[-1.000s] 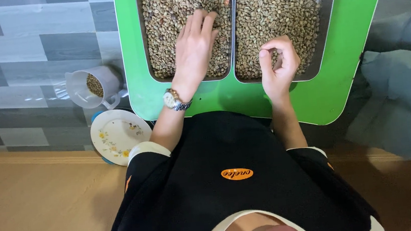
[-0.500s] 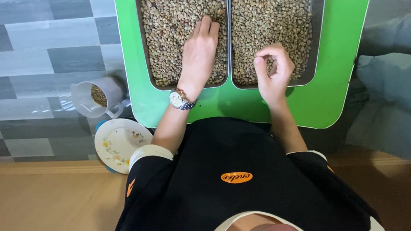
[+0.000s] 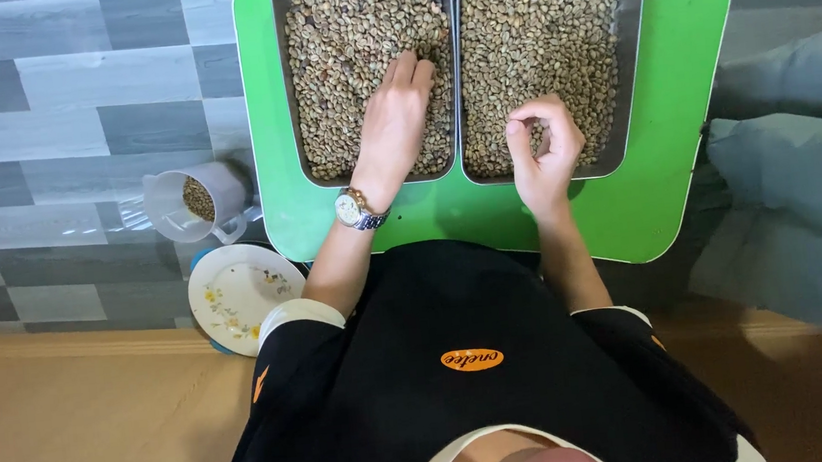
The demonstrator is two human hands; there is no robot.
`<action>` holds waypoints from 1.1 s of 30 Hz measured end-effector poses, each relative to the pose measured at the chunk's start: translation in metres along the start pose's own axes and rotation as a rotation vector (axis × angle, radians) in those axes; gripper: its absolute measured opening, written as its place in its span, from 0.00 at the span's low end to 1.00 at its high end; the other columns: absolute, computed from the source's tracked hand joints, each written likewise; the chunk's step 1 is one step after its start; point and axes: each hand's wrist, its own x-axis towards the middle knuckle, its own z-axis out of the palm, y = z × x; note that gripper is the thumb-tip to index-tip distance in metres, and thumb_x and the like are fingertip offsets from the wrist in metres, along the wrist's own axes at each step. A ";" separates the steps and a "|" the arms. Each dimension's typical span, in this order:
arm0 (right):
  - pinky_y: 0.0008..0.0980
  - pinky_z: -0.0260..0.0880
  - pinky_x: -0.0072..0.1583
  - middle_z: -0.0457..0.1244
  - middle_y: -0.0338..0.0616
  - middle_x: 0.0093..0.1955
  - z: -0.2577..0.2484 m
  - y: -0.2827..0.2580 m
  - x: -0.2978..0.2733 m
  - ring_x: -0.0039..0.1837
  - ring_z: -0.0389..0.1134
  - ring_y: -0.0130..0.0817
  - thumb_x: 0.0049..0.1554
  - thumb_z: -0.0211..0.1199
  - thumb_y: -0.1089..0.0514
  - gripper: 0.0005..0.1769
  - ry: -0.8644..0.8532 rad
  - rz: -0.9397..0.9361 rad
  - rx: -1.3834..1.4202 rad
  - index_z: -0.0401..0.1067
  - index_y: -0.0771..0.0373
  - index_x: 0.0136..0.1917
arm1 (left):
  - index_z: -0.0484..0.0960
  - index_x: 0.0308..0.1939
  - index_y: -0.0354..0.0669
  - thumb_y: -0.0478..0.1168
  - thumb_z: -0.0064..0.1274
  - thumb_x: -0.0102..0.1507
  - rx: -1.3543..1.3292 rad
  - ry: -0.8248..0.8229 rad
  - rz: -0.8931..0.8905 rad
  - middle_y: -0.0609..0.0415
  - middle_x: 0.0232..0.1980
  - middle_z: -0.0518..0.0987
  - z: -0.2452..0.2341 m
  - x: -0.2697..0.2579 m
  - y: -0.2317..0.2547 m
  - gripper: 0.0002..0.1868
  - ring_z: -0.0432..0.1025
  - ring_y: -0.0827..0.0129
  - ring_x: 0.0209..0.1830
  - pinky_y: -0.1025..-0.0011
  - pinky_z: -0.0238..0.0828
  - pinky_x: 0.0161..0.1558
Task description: Manually sorting green coffee beans to remove defects by picking them out of trays.
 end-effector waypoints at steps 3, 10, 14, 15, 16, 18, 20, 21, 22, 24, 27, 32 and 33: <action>0.29 0.63 0.50 0.61 0.46 0.46 0.000 0.002 0.000 0.45 0.59 0.33 0.60 0.59 0.75 0.07 0.001 -0.009 0.004 0.67 0.69 0.51 | 0.73 0.41 0.35 0.28 0.52 0.63 -0.056 0.021 -0.005 0.47 0.42 0.72 -0.013 -0.002 0.005 0.05 0.73 0.55 0.39 0.58 0.74 0.42; 0.35 0.63 0.45 0.61 0.47 0.40 0.001 0.016 0.002 0.40 0.61 0.35 0.67 0.60 0.62 0.07 0.027 -0.151 -0.015 0.69 0.67 0.48 | 0.79 0.45 0.38 0.34 0.47 0.72 -0.259 -0.023 0.051 0.51 0.38 0.75 -0.012 -0.014 0.005 0.05 0.79 0.60 0.44 0.70 0.80 0.46; 0.36 0.65 0.44 0.62 0.48 0.42 0.000 0.019 0.002 0.40 0.63 0.37 0.67 0.60 0.62 0.06 0.026 -0.149 -0.028 0.69 0.68 0.48 | 0.79 0.44 0.41 0.36 0.52 0.71 -0.288 -0.002 0.118 0.54 0.36 0.75 -0.012 -0.020 0.027 0.03 0.79 0.59 0.42 0.68 0.80 0.44; 0.35 0.65 0.44 0.62 0.48 0.43 0.000 0.020 0.002 0.40 0.63 0.37 0.67 0.59 0.63 0.06 0.031 -0.141 -0.022 0.68 0.68 0.49 | 0.79 0.44 0.43 0.38 0.52 0.71 -0.289 -0.003 0.135 0.56 0.35 0.75 -0.009 -0.022 0.031 0.04 0.79 0.63 0.42 0.70 0.80 0.43; 0.35 0.65 0.44 0.62 0.48 0.43 0.000 0.019 0.002 0.40 0.63 0.37 0.67 0.59 0.63 0.06 0.031 -0.141 -0.023 0.68 0.68 0.49 | 0.79 0.44 0.43 0.38 0.52 0.71 -0.290 -0.002 0.135 0.56 0.35 0.75 0.001 -0.024 0.032 0.04 0.79 0.63 0.42 0.70 0.80 0.43; 0.35 0.65 0.45 0.60 0.45 0.46 0.001 0.019 0.003 0.43 0.63 0.35 0.68 0.58 0.60 0.07 0.074 -0.149 -0.029 0.66 0.67 0.52 | 0.80 0.42 0.42 0.39 0.50 0.71 -0.354 -0.021 0.180 0.56 0.35 0.75 0.020 -0.027 0.033 0.06 0.79 0.65 0.40 0.73 0.80 0.45; 0.35 0.65 0.46 0.58 0.44 0.48 0.002 0.019 0.005 0.43 0.61 0.35 0.68 0.58 0.58 0.09 0.079 -0.156 -0.031 0.64 0.66 0.53 | 0.80 0.43 0.40 0.36 0.50 0.70 -0.379 -0.052 0.210 0.54 0.35 0.75 0.011 -0.023 0.040 0.05 0.78 0.65 0.39 0.73 0.79 0.44; 0.35 0.65 0.46 0.56 0.43 0.49 0.002 0.020 0.006 0.44 0.60 0.35 0.68 0.58 0.57 0.10 0.085 -0.163 -0.033 0.63 0.66 0.55 | 0.80 0.43 0.38 0.33 0.49 0.70 -0.403 -0.083 0.240 0.52 0.36 0.75 0.006 -0.022 0.043 0.04 0.76 0.65 0.38 0.73 0.79 0.42; 0.35 0.65 0.46 0.56 0.43 0.49 0.003 0.017 0.006 0.44 0.60 0.35 0.68 0.58 0.57 0.10 0.085 -0.162 -0.033 0.63 0.66 0.55 | 0.80 0.43 0.38 0.33 0.49 0.70 -0.402 -0.084 0.239 0.52 0.36 0.75 0.006 -0.022 0.045 0.04 0.76 0.65 0.38 0.73 0.79 0.42; 0.36 0.64 0.48 0.54 0.42 0.51 0.003 0.011 0.006 0.47 0.60 0.34 0.69 0.57 0.57 0.10 0.073 -0.154 -0.041 0.62 0.65 0.56 | 0.78 0.41 0.37 0.32 0.52 0.68 -0.408 -0.064 0.290 0.53 0.34 0.74 0.006 -0.022 0.049 0.01 0.77 0.60 0.37 0.68 0.78 0.39; 0.36 0.64 0.47 0.54 0.43 0.50 0.002 0.015 0.006 0.45 0.60 0.37 0.68 0.58 0.57 0.10 0.071 -0.164 -0.040 0.63 0.66 0.54 | 0.75 0.39 0.36 0.34 0.51 0.68 -0.371 -0.081 0.315 0.49 0.33 0.72 -0.001 -0.021 0.053 0.04 0.76 0.54 0.38 0.63 0.78 0.37; 0.35 0.63 0.47 0.54 0.43 0.47 0.003 0.008 0.007 0.43 0.59 0.36 0.68 0.57 0.59 0.08 0.057 -0.159 -0.052 0.63 0.66 0.53 | 0.77 0.40 0.34 0.32 0.49 0.69 -0.378 -0.067 0.345 0.50 0.34 0.73 0.023 -0.025 0.049 0.05 0.75 0.56 0.38 0.67 0.77 0.37; 0.35 0.63 0.47 0.55 0.43 0.47 0.002 0.009 0.007 0.43 0.59 0.35 0.68 0.57 0.59 0.07 0.054 -0.163 -0.058 0.64 0.66 0.53 | 0.76 0.39 0.33 0.32 0.48 0.69 -0.376 -0.051 0.369 0.48 0.34 0.73 0.026 -0.026 0.048 0.05 0.75 0.53 0.38 0.66 0.78 0.37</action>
